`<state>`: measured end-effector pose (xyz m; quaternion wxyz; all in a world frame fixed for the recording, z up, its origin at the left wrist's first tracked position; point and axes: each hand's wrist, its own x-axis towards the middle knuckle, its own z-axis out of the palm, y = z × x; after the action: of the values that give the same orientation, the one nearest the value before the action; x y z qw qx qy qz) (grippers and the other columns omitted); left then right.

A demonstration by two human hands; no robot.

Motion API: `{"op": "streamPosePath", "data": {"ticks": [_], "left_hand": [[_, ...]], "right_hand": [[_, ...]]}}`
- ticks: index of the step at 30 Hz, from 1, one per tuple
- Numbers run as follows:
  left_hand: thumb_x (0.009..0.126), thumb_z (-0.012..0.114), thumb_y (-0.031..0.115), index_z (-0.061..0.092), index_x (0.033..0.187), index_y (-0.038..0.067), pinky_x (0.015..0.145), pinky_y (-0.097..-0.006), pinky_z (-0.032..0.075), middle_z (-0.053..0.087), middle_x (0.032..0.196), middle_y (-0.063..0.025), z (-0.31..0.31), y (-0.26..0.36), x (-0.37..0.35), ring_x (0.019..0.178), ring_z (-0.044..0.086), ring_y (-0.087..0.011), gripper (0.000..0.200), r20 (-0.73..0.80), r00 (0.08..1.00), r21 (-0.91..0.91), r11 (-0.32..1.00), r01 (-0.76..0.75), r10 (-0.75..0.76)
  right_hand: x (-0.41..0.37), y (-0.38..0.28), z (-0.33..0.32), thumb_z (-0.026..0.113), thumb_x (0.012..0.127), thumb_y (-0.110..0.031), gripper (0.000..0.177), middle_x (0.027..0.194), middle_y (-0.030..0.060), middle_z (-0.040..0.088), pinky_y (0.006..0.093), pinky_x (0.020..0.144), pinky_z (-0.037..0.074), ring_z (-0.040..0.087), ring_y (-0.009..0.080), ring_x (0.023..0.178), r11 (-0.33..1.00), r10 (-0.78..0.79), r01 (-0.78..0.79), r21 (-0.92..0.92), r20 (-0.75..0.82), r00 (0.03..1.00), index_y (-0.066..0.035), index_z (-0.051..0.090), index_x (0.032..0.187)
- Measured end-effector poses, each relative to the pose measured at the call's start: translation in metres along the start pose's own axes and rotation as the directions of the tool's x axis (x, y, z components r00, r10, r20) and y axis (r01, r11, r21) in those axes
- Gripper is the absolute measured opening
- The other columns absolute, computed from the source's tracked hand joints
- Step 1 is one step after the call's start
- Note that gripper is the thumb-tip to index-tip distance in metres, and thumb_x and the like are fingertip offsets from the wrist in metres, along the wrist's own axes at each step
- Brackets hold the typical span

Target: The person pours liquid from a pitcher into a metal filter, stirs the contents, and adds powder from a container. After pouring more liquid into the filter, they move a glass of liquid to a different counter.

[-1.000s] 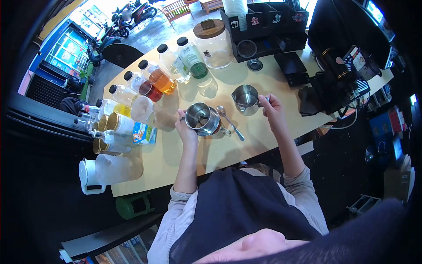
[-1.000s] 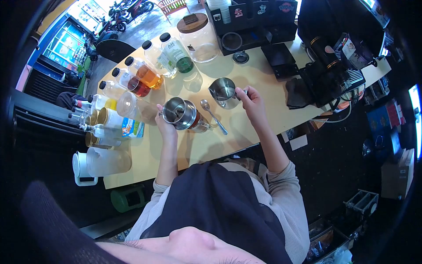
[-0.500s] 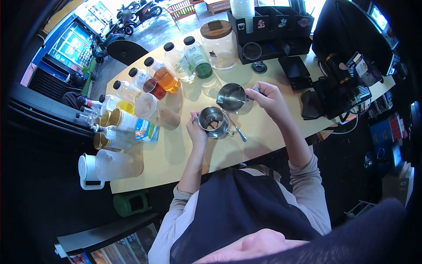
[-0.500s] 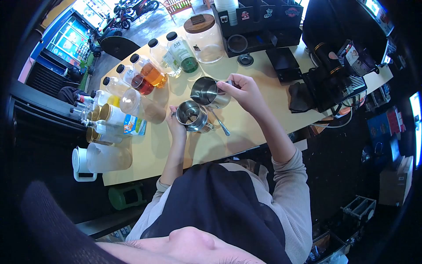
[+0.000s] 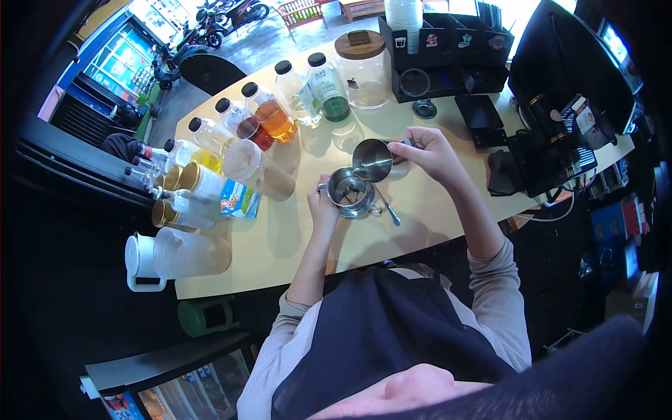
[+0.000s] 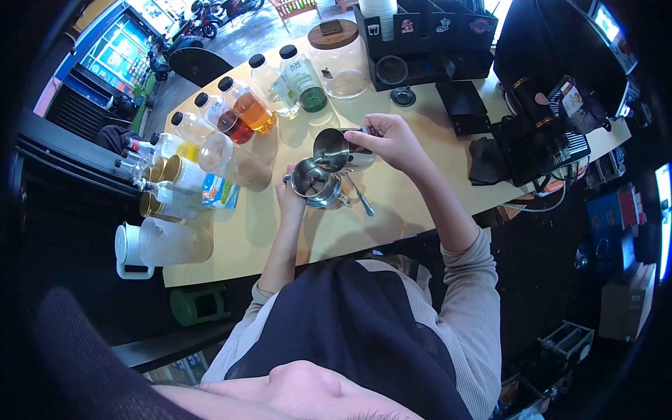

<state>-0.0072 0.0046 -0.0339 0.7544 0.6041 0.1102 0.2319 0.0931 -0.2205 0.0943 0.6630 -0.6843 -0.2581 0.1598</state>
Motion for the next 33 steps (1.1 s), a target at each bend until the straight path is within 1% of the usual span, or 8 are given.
{"op": "streamPosePath", "data": {"ticks": [4,6,9,16,18,27,31,33], "left_hand": [[0.103,0.047,0.036,0.067,0.089,-0.005,0.063,-0.0258,0.049,0.067,0.075,-0.0057,0.000,0.000,0.001,0.068,0.059,-0.0093,0.047,-0.011,1.000,0.098,0.995,0.004,-0.003],[0.103,0.046,0.036,0.066,0.089,-0.005,0.062,-0.0262,0.048,0.067,0.075,-0.0057,0.000,0.002,0.001,0.067,0.058,-0.0091,0.047,-0.029,1.000,0.121,0.993,0.006,-0.002],[0.103,0.047,0.036,0.065,0.087,-0.005,0.060,-0.0270,0.047,0.065,0.072,-0.0054,0.000,0.005,0.000,0.065,0.056,-0.0088,0.048,-0.014,1.000,0.181,0.983,-0.021,0.024],[0.103,0.047,0.037,0.063,0.080,-0.005,0.055,-0.0288,0.044,0.062,0.065,-0.0043,0.000,0.007,-0.001,0.061,0.052,-0.0090,0.050,-0.032,0.998,0.236,0.971,-0.037,0.045],[0.103,0.047,0.037,0.062,0.080,-0.005,0.055,-0.0292,0.043,0.061,0.064,-0.0043,0.000,0.007,-0.001,0.060,0.051,-0.0091,0.050,-0.020,0.998,0.253,0.966,-0.045,0.051],[0.103,0.047,0.035,0.066,0.084,-0.002,0.061,-0.0262,0.045,0.064,0.072,-0.0011,-0.002,0.008,-0.002,0.066,0.054,-0.0070,0.045,-0.018,1.000,0.292,0.956,0.010,-0.005],[0.103,0.046,0.034,0.062,0.080,-0.006,0.053,-0.0307,0.042,0.061,0.063,-0.0048,0.000,0.004,0.000,0.059,0.050,-0.0092,0.049,-0.032,0.998,0.278,0.959,-0.048,0.059],[0.103,0.046,0.034,0.062,0.080,-0.006,0.054,-0.0309,0.042,0.061,0.063,-0.0049,-0.001,0.005,0.000,0.059,0.050,-0.0092,0.049,-0.035,0.998,0.263,0.964,-0.047,0.058]], "right_hand": [[0.007,-0.009,0.001,0.073,0.088,-0.016,0.027,0.065,-0.0037,0.057,0.0181,0.058,0.045,0.055,0.0015,0.062,0.998,0.002,0.000,-0.065,0.029,1.000,-0.003,0.057,0.070],[0.012,-0.011,-0.001,0.075,0.086,-0.018,0.029,0.060,-0.0060,0.054,0.0172,0.053,0.038,0.049,-0.0012,0.058,0.953,-0.036,0.046,-0.300,0.038,0.999,-0.003,0.057,0.069],[0.017,-0.010,-0.003,0.077,0.084,-0.019,0.031,0.057,-0.0077,0.051,0.0180,0.049,0.031,0.043,-0.0025,0.056,0.942,-0.083,0.102,-0.319,0.072,0.994,-0.004,0.056,0.067],[0.021,-0.024,0.002,0.077,0.084,-0.018,0.033,0.058,-0.0090,0.047,0.0202,0.048,0.027,0.037,-0.0027,0.056,0.901,-0.075,0.121,-0.417,0.125,0.989,-0.004,0.054,0.066],[0.024,-0.023,0.004,0.079,0.080,-0.029,0.047,0.054,-0.0047,0.037,0.0253,0.049,0.026,0.032,0.0034,0.054,0.922,-0.108,0.144,-0.360,0.117,0.987,-0.003,0.047,0.059],[0.028,-0.037,0.013,0.079,0.078,-0.030,0.047,0.054,-0.0014,0.041,0.0266,0.049,0.027,0.034,0.0054,0.054,0.901,-0.073,0.133,-0.412,0.158,0.985,-0.002,0.046,0.061],[0.031,-0.042,0.014,0.080,0.077,-0.032,0.047,0.054,-0.0004,0.041,0.0274,0.049,0.028,0.035,0.0068,0.053,0.887,-0.069,0.146,-0.439,0.185,0.980,-0.002,0.047,0.061],[0.030,-0.046,0.015,0.078,0.083,-0.020,0.039,0.057,-0.0066,0.044,0.0214,0.048,0.027,0.037,-0.0006,0.057,0.845,-0.069,0.169,-0.508,0.210,0.975,-0.004,0.049,0.063]]}}
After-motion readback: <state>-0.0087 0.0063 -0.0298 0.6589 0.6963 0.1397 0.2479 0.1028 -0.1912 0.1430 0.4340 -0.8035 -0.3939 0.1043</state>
